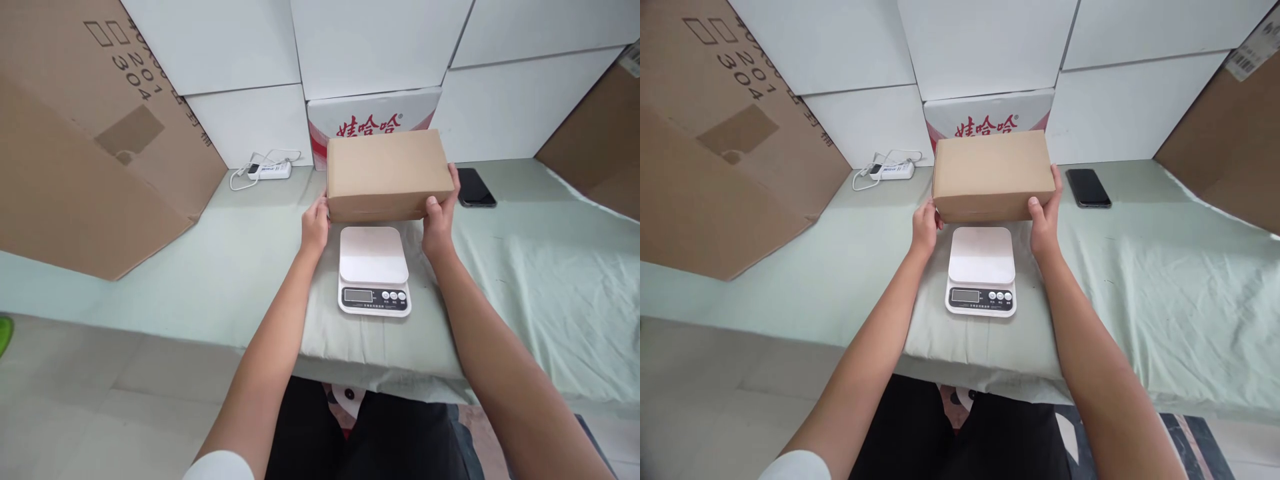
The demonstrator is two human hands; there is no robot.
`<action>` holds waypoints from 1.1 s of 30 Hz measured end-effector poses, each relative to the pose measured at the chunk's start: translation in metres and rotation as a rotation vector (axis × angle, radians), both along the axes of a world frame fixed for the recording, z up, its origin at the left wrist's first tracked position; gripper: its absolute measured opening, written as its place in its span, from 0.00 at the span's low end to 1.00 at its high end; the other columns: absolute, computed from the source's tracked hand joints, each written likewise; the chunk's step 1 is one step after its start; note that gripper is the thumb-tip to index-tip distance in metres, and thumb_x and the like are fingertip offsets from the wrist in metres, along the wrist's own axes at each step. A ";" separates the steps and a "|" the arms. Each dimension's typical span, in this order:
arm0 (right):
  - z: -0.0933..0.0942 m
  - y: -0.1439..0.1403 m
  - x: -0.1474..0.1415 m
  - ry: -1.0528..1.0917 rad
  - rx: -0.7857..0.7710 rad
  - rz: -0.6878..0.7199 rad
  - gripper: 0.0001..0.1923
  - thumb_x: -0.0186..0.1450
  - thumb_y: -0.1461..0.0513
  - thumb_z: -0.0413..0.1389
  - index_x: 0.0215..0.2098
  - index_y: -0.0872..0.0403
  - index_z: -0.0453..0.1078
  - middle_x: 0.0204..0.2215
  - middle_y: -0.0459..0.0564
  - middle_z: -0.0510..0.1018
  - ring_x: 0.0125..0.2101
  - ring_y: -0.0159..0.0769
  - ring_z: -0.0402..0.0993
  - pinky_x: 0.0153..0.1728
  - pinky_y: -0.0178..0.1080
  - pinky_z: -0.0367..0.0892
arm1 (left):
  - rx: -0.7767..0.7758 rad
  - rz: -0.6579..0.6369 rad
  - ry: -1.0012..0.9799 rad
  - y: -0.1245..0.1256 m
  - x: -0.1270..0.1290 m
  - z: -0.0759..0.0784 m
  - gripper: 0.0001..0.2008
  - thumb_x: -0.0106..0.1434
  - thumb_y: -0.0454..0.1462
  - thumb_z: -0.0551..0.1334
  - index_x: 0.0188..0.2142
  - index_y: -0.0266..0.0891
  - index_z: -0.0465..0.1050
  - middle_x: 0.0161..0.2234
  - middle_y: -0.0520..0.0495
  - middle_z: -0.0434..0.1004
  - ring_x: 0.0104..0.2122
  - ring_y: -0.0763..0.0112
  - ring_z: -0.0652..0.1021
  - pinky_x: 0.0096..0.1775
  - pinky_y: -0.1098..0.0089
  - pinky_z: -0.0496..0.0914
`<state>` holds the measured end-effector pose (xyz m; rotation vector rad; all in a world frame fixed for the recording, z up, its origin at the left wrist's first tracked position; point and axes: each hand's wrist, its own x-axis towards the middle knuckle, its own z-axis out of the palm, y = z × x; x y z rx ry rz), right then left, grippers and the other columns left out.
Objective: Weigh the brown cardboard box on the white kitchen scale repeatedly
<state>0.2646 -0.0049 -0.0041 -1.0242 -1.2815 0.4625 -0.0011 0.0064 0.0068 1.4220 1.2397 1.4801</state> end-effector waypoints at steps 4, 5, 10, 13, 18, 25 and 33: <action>-0.005 0.003 -0.001 0.034 -0.058 0.045 0.63 0.57 0.23 0.57 0.81 0.37 0.48 0.82 0.46 0.59 0.81 0.56 0.54 0.83 0.66 0.51 | -0.049 0.003 0.012 0.005 -0.001 -0.006 0.33 0.76 0.65 0.53 0.42 0.43 0.83 0.24 0.51 0.69 0.24 0.66 0.71 0.32 0.64 0.67; -0.006 0.002 -0.001 0.034 -0.089 0.056 0.64 0.57 0.23 0.57 0.82 0.37 0.46 0.82 0.44 0.58 0.81 0.55 0.53 0.84 0.64 0.50 | -0.067 0.007 0.018 0.006 -0.001 -0.007 0.33 0.76 0.65 0.53 0.42 0.43 0.83 0.23 0.51 0.69 0.24 0.66 0.71 0.32 0.64 0.67; -0.006 0.000 0.000 0.036 -0.183 0.071 0.66 0.59 0.23 0.58 0.83 0.40 0.41 0.83 0.42 0.56 0.80 0.52 0.52 0.85 0.55 0.49 | -0.124 0.006 0.041 0.012 0.000 -0.014 0.31 0.77 0.63 0.55 0.34 0.43 0.80 0.20 0.52 0.66 0.23 0.66 0.70 0.31 0.65 0.66; -0.008 0.001 -0.001 0.043 -0.187 0.047 0.66 0.58 0.21 0.56 0.83 0.41 0.44 0.82 0.44 0.60 0.80 0.54 0.54 0.85 0.58 0.51 | -0.122 0.008 0.045 0.013 0.000 -0.016 0.31 0.76 0.63 0.55 0.32 0.44 0.78 0.19 0.53 0.67 0.22 0.66 0.71 0.30 0.66 0.66; -0.015 0.010 -0.001 0.084 -0.181 0.028 0.66 0.55 0.23 0.58 0.80 0.45 0.50 0.79 0.52 0.63 0.80 0.56 0.57 0.83 0.63 0.54 | -0.107 0.012 0.055 0.014 -0.001 -0.021 0.33 0.75 0.66 0.54 0.30 0.45 0.77 0.18 0.52 0.67 0.22 0.66 0.71 0.29 0.66 0.67; -0.024 0.018 0.002 0.108 -0.166 0.005 0.59 0.54 0.26 0.60 0.75 0.41 0.57 0.77 0.53 0.68 0.78 0.55 0.62 0.82 0.65 0.54 | -0.136 -0.001 0.042 0.012 -0.001 -0.022 0.30 0.76 0.63 0.55 0.29 0.46 0.74 0.20 0.51 0.69 0.23 0.66 0.72 0.30 0.65 0.68; -0.027 0.018 0.003 0.137 -0.149 0.023 0.57 0.57 0.29 0.60 0.76 0.44 0.56 0.77 0.54 0.68 0.78 0.54 0.62 0.82 0.63 0.55 | -0.139 -0.007 0.044 0.011 -0.002 -0.020 0.29 0.77 0.61 0.56 0.28 0.46 0.72 0.20 0.52 0.68 0.23 0.66 0.72 0.31 0.65 0.69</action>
